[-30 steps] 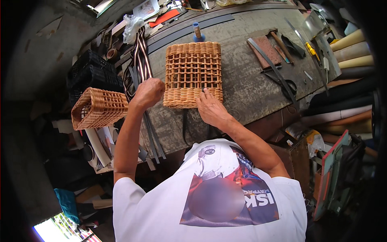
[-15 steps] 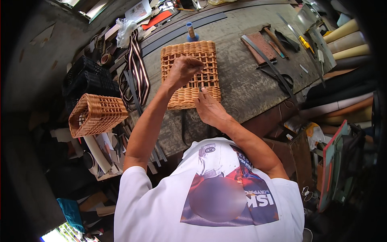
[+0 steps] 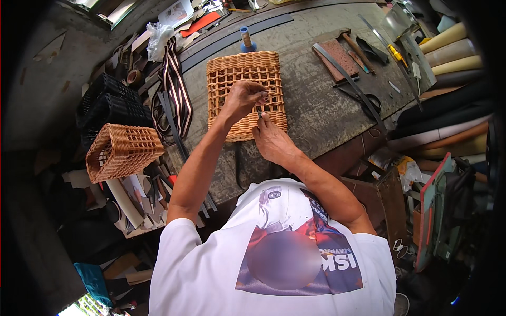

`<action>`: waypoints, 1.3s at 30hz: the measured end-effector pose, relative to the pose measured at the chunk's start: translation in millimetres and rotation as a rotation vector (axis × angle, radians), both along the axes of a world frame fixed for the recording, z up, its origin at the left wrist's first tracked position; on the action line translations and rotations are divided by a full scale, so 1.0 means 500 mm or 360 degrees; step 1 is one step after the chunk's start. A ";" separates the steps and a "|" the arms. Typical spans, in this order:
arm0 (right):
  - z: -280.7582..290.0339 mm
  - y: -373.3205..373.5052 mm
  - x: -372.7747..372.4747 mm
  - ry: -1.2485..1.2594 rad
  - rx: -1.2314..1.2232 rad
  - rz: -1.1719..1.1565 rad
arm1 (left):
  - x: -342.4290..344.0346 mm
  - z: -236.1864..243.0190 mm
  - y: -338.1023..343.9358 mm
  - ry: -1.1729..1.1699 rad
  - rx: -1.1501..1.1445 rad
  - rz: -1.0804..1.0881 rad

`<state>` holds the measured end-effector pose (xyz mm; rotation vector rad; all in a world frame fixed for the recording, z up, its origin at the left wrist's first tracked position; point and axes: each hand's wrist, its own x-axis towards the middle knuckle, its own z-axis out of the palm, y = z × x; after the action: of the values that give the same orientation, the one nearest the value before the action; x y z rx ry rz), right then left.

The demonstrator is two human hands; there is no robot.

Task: Attaching and sewing leather or nylon straps onto a wicker basket in a workshop.

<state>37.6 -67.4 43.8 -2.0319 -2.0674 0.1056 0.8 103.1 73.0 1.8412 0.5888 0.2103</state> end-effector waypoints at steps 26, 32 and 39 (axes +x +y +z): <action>0.017 0.001 0.003 -0.0126 -0.0088 0.0033 | -0.066 -0.078 0.042 -0.0180 0.0103 0.0053; 0.011 -0.002 0.005 -0.0133 -0.0054 0.0039 | -0.083 -0.073 0.046 -0.0293 0.0000 0.0222; 0.018 -0.001 0.004 -0.0074 -0.0091 0.0038 | -0.104 -0.072 0.067 -0.0214 0.0044 0.0253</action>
<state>39.6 -68.1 52.8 -2.0620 -2.1403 0.1243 -51.0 136.5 37.2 1.7914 0.6405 0.4468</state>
